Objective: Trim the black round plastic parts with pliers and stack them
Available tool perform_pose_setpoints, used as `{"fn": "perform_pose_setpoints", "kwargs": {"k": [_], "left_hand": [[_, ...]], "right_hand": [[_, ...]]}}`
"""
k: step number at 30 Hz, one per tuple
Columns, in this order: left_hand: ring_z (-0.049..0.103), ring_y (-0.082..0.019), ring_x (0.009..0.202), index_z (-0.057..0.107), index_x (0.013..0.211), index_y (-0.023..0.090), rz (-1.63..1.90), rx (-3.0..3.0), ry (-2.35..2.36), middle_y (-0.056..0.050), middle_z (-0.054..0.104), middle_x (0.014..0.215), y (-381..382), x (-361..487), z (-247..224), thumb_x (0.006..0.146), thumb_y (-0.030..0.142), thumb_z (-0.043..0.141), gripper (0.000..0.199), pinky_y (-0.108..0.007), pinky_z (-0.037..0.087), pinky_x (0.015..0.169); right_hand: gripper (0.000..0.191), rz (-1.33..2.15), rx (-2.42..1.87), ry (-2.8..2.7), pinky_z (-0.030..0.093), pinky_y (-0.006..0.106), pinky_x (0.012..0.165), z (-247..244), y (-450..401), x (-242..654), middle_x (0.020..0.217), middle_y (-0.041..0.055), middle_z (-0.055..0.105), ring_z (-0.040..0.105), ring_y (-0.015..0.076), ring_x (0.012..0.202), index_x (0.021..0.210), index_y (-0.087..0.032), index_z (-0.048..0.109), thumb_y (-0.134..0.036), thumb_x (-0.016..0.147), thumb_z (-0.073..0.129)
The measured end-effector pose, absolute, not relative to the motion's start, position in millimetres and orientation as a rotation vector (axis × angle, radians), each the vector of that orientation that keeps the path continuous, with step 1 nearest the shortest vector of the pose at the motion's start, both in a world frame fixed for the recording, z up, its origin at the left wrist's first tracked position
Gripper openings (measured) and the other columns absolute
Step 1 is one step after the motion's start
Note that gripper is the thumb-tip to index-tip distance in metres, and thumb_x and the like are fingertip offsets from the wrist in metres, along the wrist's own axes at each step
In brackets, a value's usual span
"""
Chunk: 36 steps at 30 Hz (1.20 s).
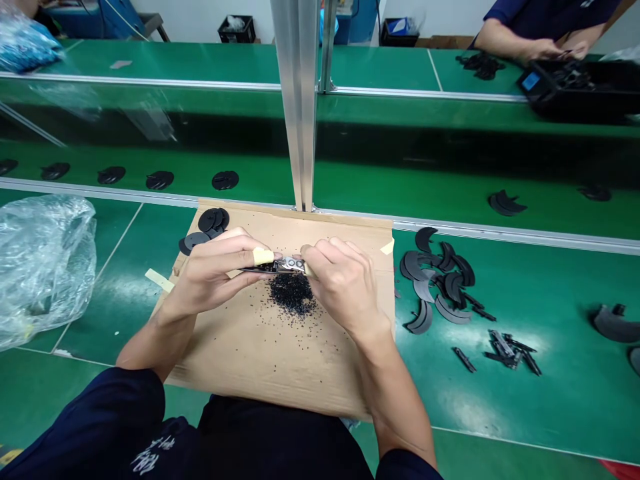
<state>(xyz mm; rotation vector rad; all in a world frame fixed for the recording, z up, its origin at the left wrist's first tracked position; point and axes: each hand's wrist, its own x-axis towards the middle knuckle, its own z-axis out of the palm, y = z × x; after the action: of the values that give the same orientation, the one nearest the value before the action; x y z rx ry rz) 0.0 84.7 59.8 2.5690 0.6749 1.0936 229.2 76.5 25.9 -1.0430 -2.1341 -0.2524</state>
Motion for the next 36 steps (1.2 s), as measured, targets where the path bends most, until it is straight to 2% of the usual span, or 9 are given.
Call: {"fn": "perform_pose_setpoints", "kwargs": {"k": [6, 11, 14, 17, 19, 22, 25, 31, 36], "left_hand": [[0.070, -0.014, 0.088, 0.072, 0.111, 0.018, 1.068, 2.529, 0.786, -0.005, 0.075, 0.095, 88.7, -4.0, 63.5, 0.094, 0.021, 0.071, 0.018, -0.028, 0.058, 0.077], [0.073, -0.015, 0.093, 0.069, 0.108, 0.020, 1.080, 2.282, 0.954, -0.004, 0.076, 0.105, 87.0, -11.5, 57.8, 0.091, 0.019, 0.072, 0.018, -0.027, 0.062, 0.082], [0.074, -0.017, 0.096, 0.068, 0.110, 0.023, 1.053, 2.145, 0.932, -0.003, 0.075, 0.108, 86.3, -12.2, 49.1, 0.090, 0.018, 0.072, 0.021, -0.030, 0.064, 0.087], [0.073, -0.018, 0.095, 0.070, 0.119, 0.026, 1.040, 2.301, 0.945, -0.002, 0.076, 0.110, 90.4, -11.0, 43.2, 0.090, 0.021, 0.073, 0.030, -0.031, 0.063, 0.087], [0.072, -0.018, 0.093, 0.072, 0.119, 0.026, 1.052, 2.503, 0.938, -0.002, 0.076, 0.107, 93.8, -10.3, 43.4, 0.090, 0.023, 0.073, 0.028, -0.030, 0.062, 0.083], [0.072, -0.019, 0.093, 0.075, 0.109, 0.022, 1.013, 2.666, 0.889, -0.004, 0.076, 0.101, 97.8, -10.0, 48.7, 0.093, 0.017, 0.067, 0.019, -0.030, 0.060, 0.080], [0.073, -0.018, 0.096, 0.075, 0.107, 0.019, 0.992, 2.621, 0.896, -0.006, 0.076, 0.103, 101.2, -9.9, 54.5, 0.093, 0.010, 0.062, 0.021, -0.028, 0.060, 0.084], [0.073, -0.016, 0.102, 0.075, 0.111, 0.019, 1.055, 2.528, 0.807, -0.007, 0.078, 0.106, 102.6, -5.5, 56.6, 0.094, 0.011, 0.064, 0.022, -0.030, 0.062, 0.087], [0.073, -0.015, 0.101, 0.074, 0.114, 0.018, 1.063, 2.490, 0.780, -0.008, 0.078, 0.108, 98.7, -3.6, 55.0, 0.093, 0.011, 0.067, 0.024, -0.027, 0.061, 0.084]], "right_hand": [[0.025, 0.126, -1.001, -2.072, 0.036, 0.028, 0.058, 21.3, 82.6, 231.2, 0.068, 0.0012, 0.062, 0.053, 0.0119, 0.063, 0.081, -0.017, 0.069, -0.010, 0.095, 0.050], [0.018, 0.612, -0.974, -1.878, 0.049, 0.028, 0.073, 26.9, 80.0, 230.4, 0.092, 0.0055, 0.074, 0.064, 0.0147, 0.079, 0.097, -0.017, 0.072, -0.031, 0.098, 0.061], [0.020, 0.728, -0.905, -1.817, 0.049, 0.027, 0.076, 25.3, 75.5, 223.8, 0.093, 0.0049, 0.073, 0.063, 0.0139, 0.083, 0.099, -0.015, 0.071, -0.034, 0.097, 0.065], [0.014, 0.637, -0.915, -1.895, 0.045, 0.026, 0.076, 19.3, 75.2, 219.1, 0.091, 0.0041, 0.071, 0.060, 0.0130, 0.084, 0.096, -0.015, 0.070, -0.023, 0.099, 0.058], [0.015, 0.565, -0.941, -1.986, 0.044, 0.026, 0.077, 18.3, 74.9, 218.2, 0.094, 0.0044, 0.070, 0.059, 0.0132, 0.085, 0.099, -0.016, 0.069, -0.017, 0.100, 0.054], [0.013, 0.543, -0.867, -2.096, 0.044, 0.027, 0.077, 24.1, 74.0, 222.1, 0.095, 0.0052, 0.070, 0.059, 0.0139, 0.086, 0.104, -0.016, 0.068, -0.021, 0.100, 0.057], [0.014, 0.504, -0.760, -2.104, 0.044, 0.027, 0.075, 29.7, 78.4, 234.5, 0.092, 0.0055, 0.069, 0.059, 0.0141, 0.082, 0.103, -0.015, 0.067, -0.025, 0.100, 0.058], [0.016, 0.080, -0.988, -2.178, 0.037, 0.031, 0.070, 19.5, 93.8, 243.6, 0.084, 0.0064, 0.066, 0.052, 0.0185, 0.079, 0.098, -0.016, 0.067, -0.016, 0.094, 0.051], [0.021, -0.109, -1.045, -2.162, 0.033, 0.031, 0.068, 13.6, 92.1, 229.2, 0.080, 0.0056, 0.062, 0.046, 0.0182, 0.076, 0.098, -0.016, 0.067, -0.011, 0.092, 0.047]]}}
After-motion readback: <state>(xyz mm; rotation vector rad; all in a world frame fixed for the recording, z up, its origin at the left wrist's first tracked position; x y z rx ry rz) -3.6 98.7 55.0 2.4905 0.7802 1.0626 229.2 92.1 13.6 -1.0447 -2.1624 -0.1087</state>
